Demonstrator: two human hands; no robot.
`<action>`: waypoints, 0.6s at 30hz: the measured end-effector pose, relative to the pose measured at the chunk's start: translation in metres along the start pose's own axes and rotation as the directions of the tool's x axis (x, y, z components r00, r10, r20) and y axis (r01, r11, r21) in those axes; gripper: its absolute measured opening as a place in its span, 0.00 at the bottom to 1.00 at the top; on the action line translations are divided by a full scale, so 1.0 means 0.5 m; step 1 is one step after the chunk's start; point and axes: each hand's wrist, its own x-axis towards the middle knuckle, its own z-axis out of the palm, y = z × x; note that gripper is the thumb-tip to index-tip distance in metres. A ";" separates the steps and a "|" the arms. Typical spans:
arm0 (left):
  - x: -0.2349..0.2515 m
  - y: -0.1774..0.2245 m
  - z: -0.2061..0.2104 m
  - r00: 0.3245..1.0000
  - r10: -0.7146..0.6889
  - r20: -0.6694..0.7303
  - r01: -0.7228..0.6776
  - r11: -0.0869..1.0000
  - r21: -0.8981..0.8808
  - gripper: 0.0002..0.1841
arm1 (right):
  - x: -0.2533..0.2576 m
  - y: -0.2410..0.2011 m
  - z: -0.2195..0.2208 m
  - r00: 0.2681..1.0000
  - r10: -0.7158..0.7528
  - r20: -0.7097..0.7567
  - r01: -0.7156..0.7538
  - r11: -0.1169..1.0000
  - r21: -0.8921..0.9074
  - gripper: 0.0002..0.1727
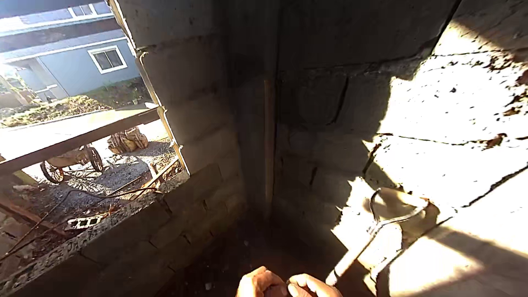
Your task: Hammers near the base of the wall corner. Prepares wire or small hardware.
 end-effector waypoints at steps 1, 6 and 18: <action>0.002 -0.006 0.002 1.000 -0.004 0.000 0.004 0.991 -0.136 0.09 | 0.000 -0.001 -0.005 0.999 -0.031 -0.007 0.032 0.999 0.023 0.11; 0.000 0.021 0.011 0.988 -0.149 0.037 0.148 0.851 -0.504 0.09 | -0.003 0.005 -0.006 0.992 -0.116 -0.051 0.120 0.990 0.074 0.11; 0.002 0.044 0.042 0.926 -0.376 0.047 0.319 0.707 -0.631 0.11 | -0.019 0.022 -0.003 0.850 -0.500 -0.169 0.414 0.830 -0.373 0.09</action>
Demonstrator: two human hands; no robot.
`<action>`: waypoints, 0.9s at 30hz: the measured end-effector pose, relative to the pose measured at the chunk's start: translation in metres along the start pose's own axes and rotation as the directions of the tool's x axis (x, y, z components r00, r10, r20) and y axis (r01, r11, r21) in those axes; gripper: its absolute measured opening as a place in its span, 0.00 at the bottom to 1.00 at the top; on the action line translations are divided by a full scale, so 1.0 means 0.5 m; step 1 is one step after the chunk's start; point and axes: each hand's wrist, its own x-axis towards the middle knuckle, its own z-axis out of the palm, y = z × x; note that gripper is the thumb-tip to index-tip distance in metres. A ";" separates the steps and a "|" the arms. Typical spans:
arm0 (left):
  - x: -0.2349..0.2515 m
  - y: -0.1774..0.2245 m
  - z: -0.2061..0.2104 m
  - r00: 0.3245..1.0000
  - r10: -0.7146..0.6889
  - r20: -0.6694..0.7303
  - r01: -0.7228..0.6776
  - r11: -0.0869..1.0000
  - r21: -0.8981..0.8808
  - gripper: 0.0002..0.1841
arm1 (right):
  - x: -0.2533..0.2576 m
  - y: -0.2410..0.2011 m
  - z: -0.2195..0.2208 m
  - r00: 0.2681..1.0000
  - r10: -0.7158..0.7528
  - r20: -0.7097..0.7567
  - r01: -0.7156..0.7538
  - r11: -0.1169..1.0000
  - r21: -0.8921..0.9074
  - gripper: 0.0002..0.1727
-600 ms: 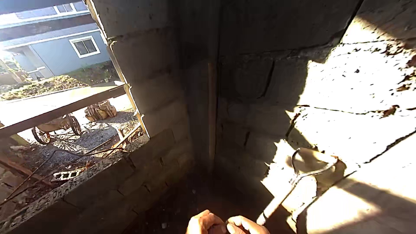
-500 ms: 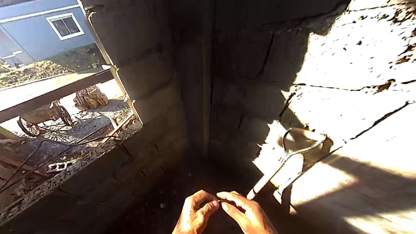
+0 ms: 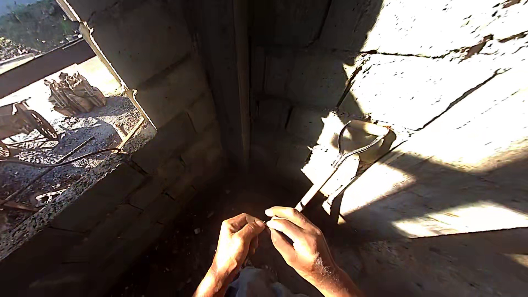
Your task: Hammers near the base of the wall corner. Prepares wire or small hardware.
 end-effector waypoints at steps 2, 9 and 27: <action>-0.001 0.005 0.003 0.998 -0.067 -0.012 0.067 0.998 -0.018 0.12 | -0.003 0.000 0.002 0.996 -0.087 -0.002 0.087 0.996 -0.020 0.09; -0.010 -0.017 -0.038 0.978 -0.107 0.176 0.098 0.993 0.061 0.06 | -0.046 0.011 0.004 0.992 -0.104 0.071 0.095 0.989 0.113 0.08; -0.018 -0.058 -0.063 0.919 -0.286 0.270 0.321 0.942 -0.094 0.07 | -0.078 0.003 0.015 0.978 -0.029 0.206 -0.005 0.987 0.162 0.05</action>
